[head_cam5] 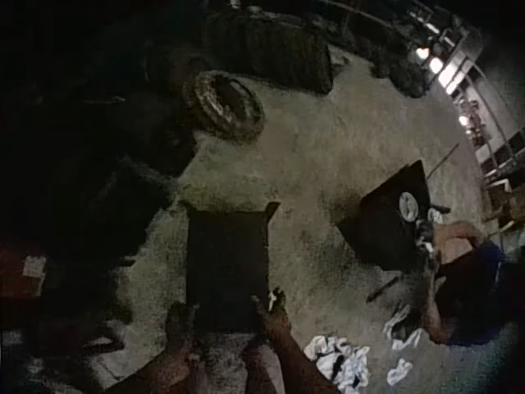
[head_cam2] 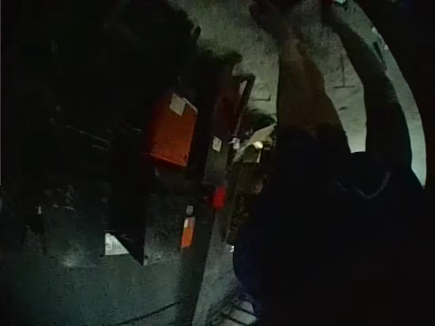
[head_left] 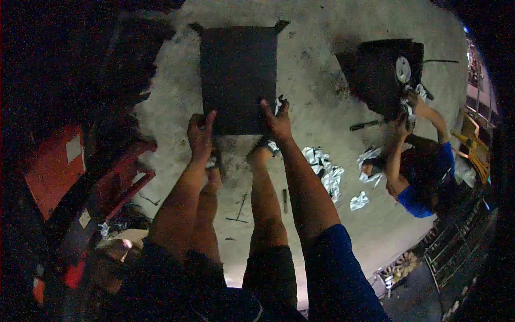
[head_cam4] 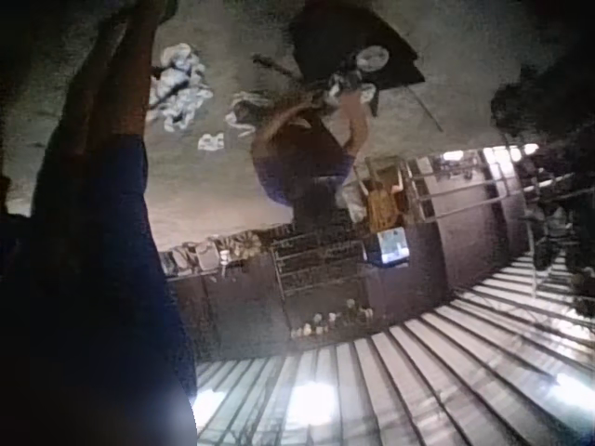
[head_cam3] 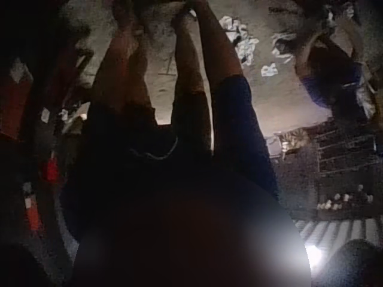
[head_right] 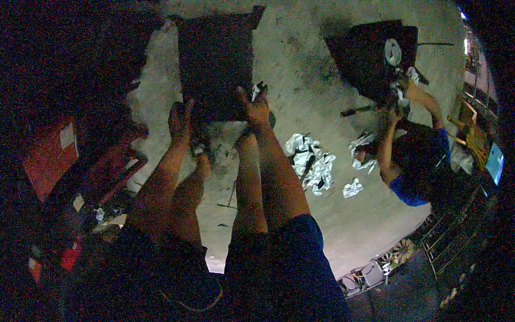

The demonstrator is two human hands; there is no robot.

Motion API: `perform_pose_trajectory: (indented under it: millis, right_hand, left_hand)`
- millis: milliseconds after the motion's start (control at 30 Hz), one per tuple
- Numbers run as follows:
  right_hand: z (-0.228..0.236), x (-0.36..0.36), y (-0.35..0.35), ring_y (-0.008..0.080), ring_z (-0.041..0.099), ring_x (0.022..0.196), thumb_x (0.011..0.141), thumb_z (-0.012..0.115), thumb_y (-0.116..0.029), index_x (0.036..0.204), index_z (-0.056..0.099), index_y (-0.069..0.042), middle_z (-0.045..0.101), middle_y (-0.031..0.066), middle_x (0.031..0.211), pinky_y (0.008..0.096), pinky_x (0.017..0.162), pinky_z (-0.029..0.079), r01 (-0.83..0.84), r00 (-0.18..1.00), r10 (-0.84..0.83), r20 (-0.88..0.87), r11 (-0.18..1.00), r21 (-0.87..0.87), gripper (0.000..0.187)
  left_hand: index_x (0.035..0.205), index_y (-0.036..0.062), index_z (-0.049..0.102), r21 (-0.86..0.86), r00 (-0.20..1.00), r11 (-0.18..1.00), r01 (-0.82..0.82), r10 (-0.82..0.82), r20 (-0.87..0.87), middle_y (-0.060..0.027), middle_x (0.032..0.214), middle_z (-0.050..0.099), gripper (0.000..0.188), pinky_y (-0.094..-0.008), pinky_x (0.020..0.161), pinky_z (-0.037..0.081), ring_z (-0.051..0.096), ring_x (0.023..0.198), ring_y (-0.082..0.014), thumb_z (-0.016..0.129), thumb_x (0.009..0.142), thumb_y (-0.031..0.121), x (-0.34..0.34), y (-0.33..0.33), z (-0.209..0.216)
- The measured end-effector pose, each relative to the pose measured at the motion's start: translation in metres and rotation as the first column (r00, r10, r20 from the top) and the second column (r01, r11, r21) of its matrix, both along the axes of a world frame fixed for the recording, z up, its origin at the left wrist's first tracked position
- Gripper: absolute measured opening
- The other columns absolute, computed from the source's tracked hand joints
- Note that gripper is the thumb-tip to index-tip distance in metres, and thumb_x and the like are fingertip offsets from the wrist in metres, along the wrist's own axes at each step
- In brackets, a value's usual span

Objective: The recorder uses a screwdriver and hands to open and disassemble a large black electronic device on the floor.

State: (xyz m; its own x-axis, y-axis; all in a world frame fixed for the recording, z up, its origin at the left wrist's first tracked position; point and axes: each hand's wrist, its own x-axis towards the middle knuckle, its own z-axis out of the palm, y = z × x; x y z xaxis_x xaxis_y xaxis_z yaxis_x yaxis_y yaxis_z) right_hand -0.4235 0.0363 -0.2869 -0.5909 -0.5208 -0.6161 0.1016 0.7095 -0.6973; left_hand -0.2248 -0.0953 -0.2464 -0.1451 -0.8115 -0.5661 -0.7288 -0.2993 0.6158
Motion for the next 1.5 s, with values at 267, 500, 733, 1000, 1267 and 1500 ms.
perform_pose_trajectory:
  millis: [267, 500, 733, 1000, 1267, 1500]
  right_hand:
    - [0.013, 0.044, -0.026, 0.0241, 0.058, 0.100, 0.079, 0.068, -0.053, 0.134, 0.035, 0.003, 0.053, 0.0169, 0.120, 0.0368, 0.076, 0.051, 0.402, 0.896, -0.320, 0.307, 0.880, -0.254, 0.085]
    - [0.030, 0.041, -0.023, 0.0193, 0.056, 0.089, 0.080, 0.061, -0.060, 0.133, 0.037, -0.006, 0.056, 0.0092, 0.116, 0.0306, 0.061, 0.041, 0.354, 0.912, -0.293, 0.288, 0.916, -0.191, 0.080]
    - [0.010, 0.067, 0.018, 0.0246, 0.055, 0.084, 0.076, 0.066, -0.060, 0.148, 0.007, -0.010, 0.046, 0.0164, 0.129, 0.0385, 0.061, 0.045, 0.344, 0.894, -0.237, 0.380, 0.907, -0.243, 0.106]
    - [0.003, 0.130, 0.144, 0.0314, 0.043, 0.124, 0.080, 0.065, -0.055, 0.147, 0.017, -0.003, 0.034, 0.0211, 0.143, 0.0400, 0.099, 0.039, 0.478, 0.837, -0.390, 0.383, 0.862, -0.167, 0.097]
    - [0.010, 0.205, 0.243, 0.0308, 0.040, 0.125, 0.078, 0.068, -0.052, 0.146, 0.013, 0.000, 0.031, 0.0215, 0.143, 0.0368, 0.100, 0.037, 0.486, 0.790, -0.378, 0.482, 0.866, -0.117, 0.101]
    - [-0.013, 0.244, 0.321, 0.0358, 0.033, 0.132, 0.082, 0.065, -0.049, 0.147, 0.010, -0.003, 0.026, 0.0251, 0.145, 0.0408, 0.106, 0.031, 0.312, 0.950, -0.304, 0.073, 0.901, -0.302, 0.097]
  left_hand:
    - [0.108, -0.0006, 0.061, -0.200, 0.948, 0.980, 0.020, -0.082, -0.306, -0.0180, 0.103, 0.065, 0.059, -0.0368, 0.086, 0.044, 0.060, 0.096, -0.0291, 0.068, 0.077, 0.050, 0.025, -0.032, 0.015]
    - [0.104, -0.0006, 0.062, -0.359, 0.957, 0.927, 0.105, -0.193, -0.219, -0.0153, 0.097, 0.067, 0.057, -0.0388, 0.085, 0.045, 0.063, 0.092, -0.0298, 0.066, 0.079, 0.050, 0.023, -0.017, 0.024]
    - [0.093, 0.0014, 0.059, -0.170, 0.966, 0.985, 0.041, -0.082, -0.244, -0.0143, 0.085, 0.062, 0.062, -0.0373, 0.076, 0.045, 0.059, 0.081, -0.0259, 0.056, 0.081, 0.062, 0.051, 0.006, 0.004]
    - [0.095, -0.0010, 0.059, -0.148, 0.999, 0.989, 0.007, -0.015, -0.052, -0.0211, 0.093, 0.062, 0.059, -0.0422, 0.079, 0.043, 0.059, 0.086, -0.0350, 0.058, 0.082, 0.056, 0.111, 0.148, -0.003]
    - [0.098, 0.0008, 0.059, -0.048, 0.943, 0.949, -0.311, 0.301, -0.144, -0.0157, 0.093, 0.063, 0.047, -0.0383, 0.081, 0.044, 0.058, 0.085, -0.0323, 0.064, 0.084, 0.045, 0.192, 0.275, -0.023]
    - [0.096, 0.0016, 0.060, -0.087, 0.984, 0.993, -0.083, 0.067, -0.166, -0.0130, 0.091, 0.063, 0.033, -0.0361, 0.079, 0.044, 0.059, 0.085, -0.0285, 0.068, 0.082, 0.031, 0.216, 0.305, -0.031]
